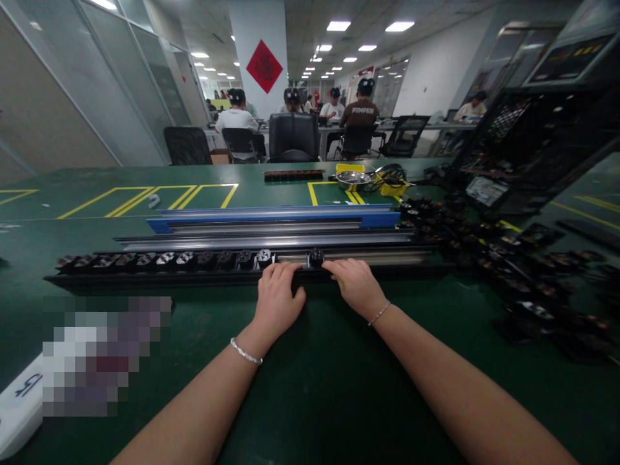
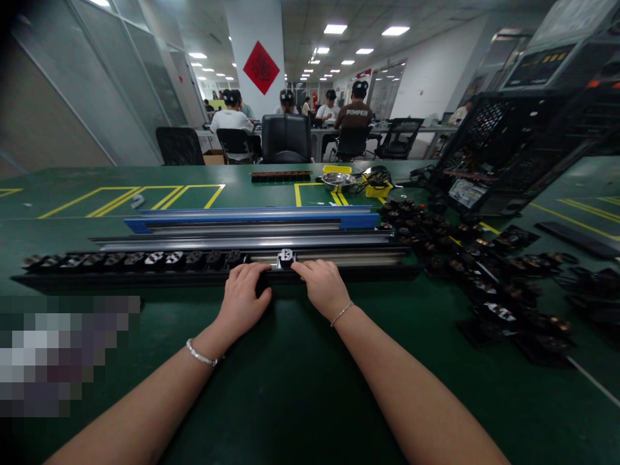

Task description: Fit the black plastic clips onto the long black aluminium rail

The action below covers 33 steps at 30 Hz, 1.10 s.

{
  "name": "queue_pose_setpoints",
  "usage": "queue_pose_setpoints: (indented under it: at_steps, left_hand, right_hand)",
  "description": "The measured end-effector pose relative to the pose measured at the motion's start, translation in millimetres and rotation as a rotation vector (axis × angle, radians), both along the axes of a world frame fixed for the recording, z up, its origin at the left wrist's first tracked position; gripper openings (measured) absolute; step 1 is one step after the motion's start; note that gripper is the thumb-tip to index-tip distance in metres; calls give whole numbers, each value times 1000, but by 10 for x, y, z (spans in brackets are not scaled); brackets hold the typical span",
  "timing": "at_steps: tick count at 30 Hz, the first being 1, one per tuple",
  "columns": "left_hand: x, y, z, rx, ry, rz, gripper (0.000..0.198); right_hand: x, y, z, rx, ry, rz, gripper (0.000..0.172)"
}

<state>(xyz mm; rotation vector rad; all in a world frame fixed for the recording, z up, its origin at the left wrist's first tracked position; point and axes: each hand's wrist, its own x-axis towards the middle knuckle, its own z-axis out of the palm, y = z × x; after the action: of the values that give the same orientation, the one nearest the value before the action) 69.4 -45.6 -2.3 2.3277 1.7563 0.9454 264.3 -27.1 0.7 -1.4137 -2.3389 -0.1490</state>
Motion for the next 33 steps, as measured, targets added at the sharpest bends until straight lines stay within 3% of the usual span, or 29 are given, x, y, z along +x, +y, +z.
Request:
queue_pose_setpoints:
  at_steps: [15, 33]
  left_hand:
    - [-28, 5, -11, 3, 18, 57, 40]
    - [-72, 23, -25, -7, -25, -20, 42]
  right_hand:
    - [32, 40, 63, 2, -69, 31, 28]
    - [370, 66, 126, -25, -143, 18, 29]
